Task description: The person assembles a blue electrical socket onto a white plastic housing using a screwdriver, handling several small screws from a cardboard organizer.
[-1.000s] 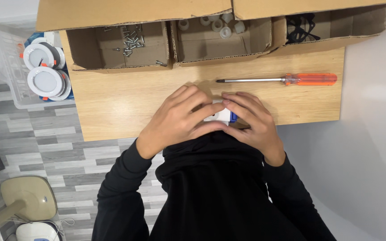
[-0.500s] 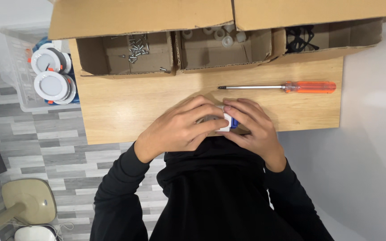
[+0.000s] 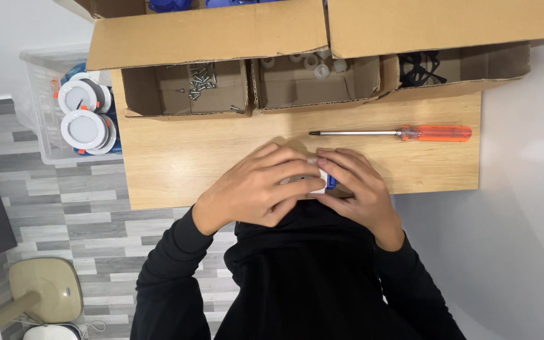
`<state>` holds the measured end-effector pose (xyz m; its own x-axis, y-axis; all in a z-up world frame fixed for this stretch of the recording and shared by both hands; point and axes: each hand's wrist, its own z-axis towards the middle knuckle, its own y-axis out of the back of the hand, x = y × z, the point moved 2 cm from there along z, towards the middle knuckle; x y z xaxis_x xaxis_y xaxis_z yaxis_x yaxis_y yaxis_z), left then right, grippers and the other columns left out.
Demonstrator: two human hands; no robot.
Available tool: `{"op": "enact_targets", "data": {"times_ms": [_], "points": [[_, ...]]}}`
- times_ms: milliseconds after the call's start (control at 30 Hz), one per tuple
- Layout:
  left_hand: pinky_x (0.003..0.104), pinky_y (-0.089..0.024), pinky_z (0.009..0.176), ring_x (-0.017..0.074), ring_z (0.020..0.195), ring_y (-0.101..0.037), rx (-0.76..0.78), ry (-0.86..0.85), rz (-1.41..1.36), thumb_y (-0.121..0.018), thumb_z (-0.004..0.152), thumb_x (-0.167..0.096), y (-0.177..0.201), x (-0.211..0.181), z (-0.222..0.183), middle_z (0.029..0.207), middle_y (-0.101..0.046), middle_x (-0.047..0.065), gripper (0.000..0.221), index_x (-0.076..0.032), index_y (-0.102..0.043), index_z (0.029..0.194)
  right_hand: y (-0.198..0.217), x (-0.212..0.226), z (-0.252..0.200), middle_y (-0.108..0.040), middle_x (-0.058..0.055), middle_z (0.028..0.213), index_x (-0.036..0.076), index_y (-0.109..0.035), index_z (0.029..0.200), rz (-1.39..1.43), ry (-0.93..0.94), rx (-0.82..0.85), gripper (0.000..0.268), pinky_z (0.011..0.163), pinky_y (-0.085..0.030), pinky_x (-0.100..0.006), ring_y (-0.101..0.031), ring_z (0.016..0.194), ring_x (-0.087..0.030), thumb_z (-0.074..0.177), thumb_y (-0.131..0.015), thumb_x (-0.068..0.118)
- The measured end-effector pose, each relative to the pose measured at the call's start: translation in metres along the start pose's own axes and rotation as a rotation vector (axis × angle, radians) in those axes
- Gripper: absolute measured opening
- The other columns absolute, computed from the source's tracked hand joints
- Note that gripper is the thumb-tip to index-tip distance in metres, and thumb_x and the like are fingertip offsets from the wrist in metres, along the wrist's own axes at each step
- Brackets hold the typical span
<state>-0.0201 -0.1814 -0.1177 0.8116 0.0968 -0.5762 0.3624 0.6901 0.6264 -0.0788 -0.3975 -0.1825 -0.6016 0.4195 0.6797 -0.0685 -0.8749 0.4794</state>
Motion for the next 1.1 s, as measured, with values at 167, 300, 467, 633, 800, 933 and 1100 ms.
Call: {"op": "enact_targets", "data": {"times_ms": [167,300,467,633,800,933,1100], "points": [[0.04,-0.06,0.082,0.0286,0.092,-0.07,-0.011,0.045,-0.043,-0.078,0.098,-0.006,0.004,0.001,0.001,0.109,-0.077,0.015,0.012,-0.008,-0.083,0.109,0.002,0.001,0.002,-0.078,-0.024,0.128,-0.004,-0.074,0.134,-0.007,-0.013,0.016,0.058,0.105,-0.059,-0.059,-0.078,0.116,-0.041,0.083,-0.096,0.014],[0.04,-0.064,0.077,0.0279,0.088,-0.071,-0.091,0.073,-0.055,-0.083,0.1,-0.013,-0.003,0.015,-0.008,0.112,-0.073,0.012,0.012,-0.008,-0.081,0.111,0.001,0.001,0.001,-0.078,-0.023,0.128,-0.003,-0.073,0.136,-0.014,-0.011,0.017,0.058,0.106,-0.059,-0.058,-0.078,0.119,-0.04,0.085,-0.096,0.015],[0.043,-0.066,0.08,0.0301,0.091,-0.074,-0.323,0.075,0.066,-0.083,0.098,-0.006,-0.012,0.044,-0.02,0.109,-0.068,0.012,0.007,-0.008,-0.078,0.103,0.002,0.001,0.0,-0.078,-0.025,0.128,-0.003,-0.072,0.136,-0.012,-0.048,0.041,0.062,0.107,-0.058,-0.062,-0.078,0.118,-0.042,0.081,-0.097,0.012],[0.041,-0.068,0.085,0.0283,0.098,-0.078,-0.452,0.059,0.19,-0.087,0.097,-0.005,0.004,0.057,0.002,0.113,-0.072,0.01,0.009,-0.007,-0.08,0.102,0.001,0.001,-0.002,-0.078,-0.023,0.13,-0.001,-0.073,0.137,-0.022,-0.057,0.04,0.061,0.107,-0.058,-0.059,-0.077,0.12,-0.041,0.083,-0.097,0.014],[0.039,-0.064,0.087,0.0262,0.103,-0.08,-0.482,0.046,0.376,-0.086,0.103,-0.016,0.021,0.052,0.02,0.12,-0.079,0.004,0.007,-0.012,-0.085,0.109,0.004,0.002,-0.004,-0.078,-0.025,0.127,-0.002,-0.073,0.135,-0.027,-0.025,0.009,0.063,0.104,-0.06,-0.059,-0.078,0.118,-0.041,0.081,-0.099,0.014],[0.046,-0.065,0.098,0.0388,0.116,-0.074,-0.356,0.015,0.349,-0.076,0.108,0.014,0.03,0.041,0.024,0.132,-0.071,0.019,0.009,0.006,-0.074,0.112,0.005,-0.001,-0.01,-0.07,-0.025,0.144,0.002,-0.062,0.145,-0.096,0.005,0.12,0.061,0.117,-0.06,-0.051,-0.073,0.131,-0.037,0.096,-0.095,0.019],[0.051,-0.066,0.114,0.0386,0.125,-0.072,-0.359,-0.05,0.268,-0.091,0.101,0.005,0.003,0.05,0.006,0.138,-0.065,0.023,0.021,0.006,-0.075,0.114,0.004,-0.002,-0.014,-0.07,-0.025,0.143,0.0,-0.061,0.144,-0.089,0.001,0.108,0.062,0.115,-0.06,-0.051,-0.073,0.129,-0.038,0.096,-0.095,0.019]]}}
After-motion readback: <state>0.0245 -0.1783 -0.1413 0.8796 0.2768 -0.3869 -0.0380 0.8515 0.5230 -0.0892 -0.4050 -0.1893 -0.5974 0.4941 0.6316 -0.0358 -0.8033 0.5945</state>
